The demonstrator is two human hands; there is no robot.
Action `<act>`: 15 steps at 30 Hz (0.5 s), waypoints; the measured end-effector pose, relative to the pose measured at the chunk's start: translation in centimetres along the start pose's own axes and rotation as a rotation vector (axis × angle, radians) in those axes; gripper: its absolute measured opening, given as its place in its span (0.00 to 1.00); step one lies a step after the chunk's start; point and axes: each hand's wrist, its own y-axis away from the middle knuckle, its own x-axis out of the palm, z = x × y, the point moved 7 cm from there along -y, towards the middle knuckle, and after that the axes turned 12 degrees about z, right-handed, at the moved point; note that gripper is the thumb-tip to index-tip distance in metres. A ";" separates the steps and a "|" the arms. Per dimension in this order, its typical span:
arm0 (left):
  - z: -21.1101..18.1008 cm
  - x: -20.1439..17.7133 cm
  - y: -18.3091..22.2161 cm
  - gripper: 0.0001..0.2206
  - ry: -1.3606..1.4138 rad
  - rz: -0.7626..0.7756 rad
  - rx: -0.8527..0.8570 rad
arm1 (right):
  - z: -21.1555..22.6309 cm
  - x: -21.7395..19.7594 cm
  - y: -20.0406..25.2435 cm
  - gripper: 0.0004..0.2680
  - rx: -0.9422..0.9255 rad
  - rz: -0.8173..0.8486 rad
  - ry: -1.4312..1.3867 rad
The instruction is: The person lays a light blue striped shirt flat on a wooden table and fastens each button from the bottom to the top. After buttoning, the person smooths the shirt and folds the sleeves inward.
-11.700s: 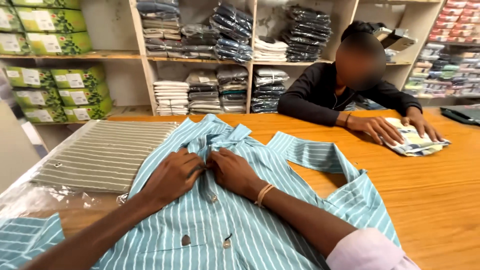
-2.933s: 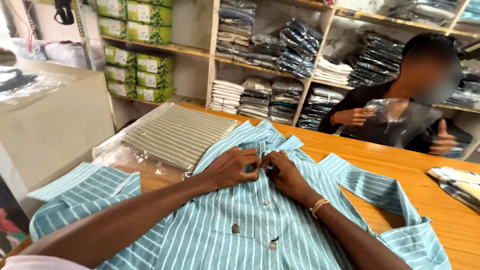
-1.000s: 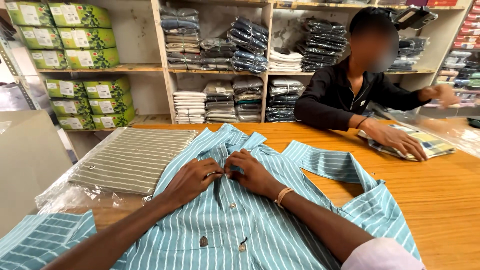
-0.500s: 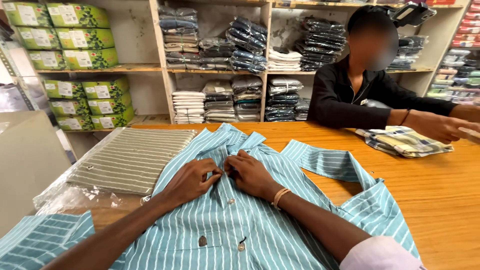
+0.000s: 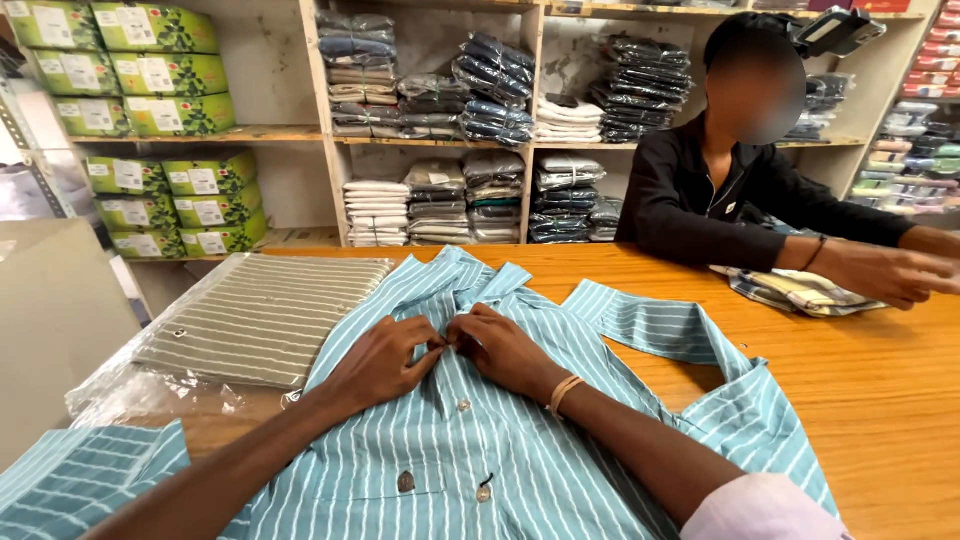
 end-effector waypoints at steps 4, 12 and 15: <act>0.3 0.0 -0.2 0.07 0.051 0.081 -0.173 | -0.1 -0.1 0.3 0.11 0.087 -0.019 0.033; -0.4 -1.0 -0.4 0.09 0.138 -0.006 -0.119 | -0.6 -0.3 0.3 0.10 0.191 -0.043 0.116; 0.0 -0.6 -0.7 0.11 0.114 -0.007 -0.105 | -0.8 -0.3 0.4 0.12 0.177 -0.036 0.169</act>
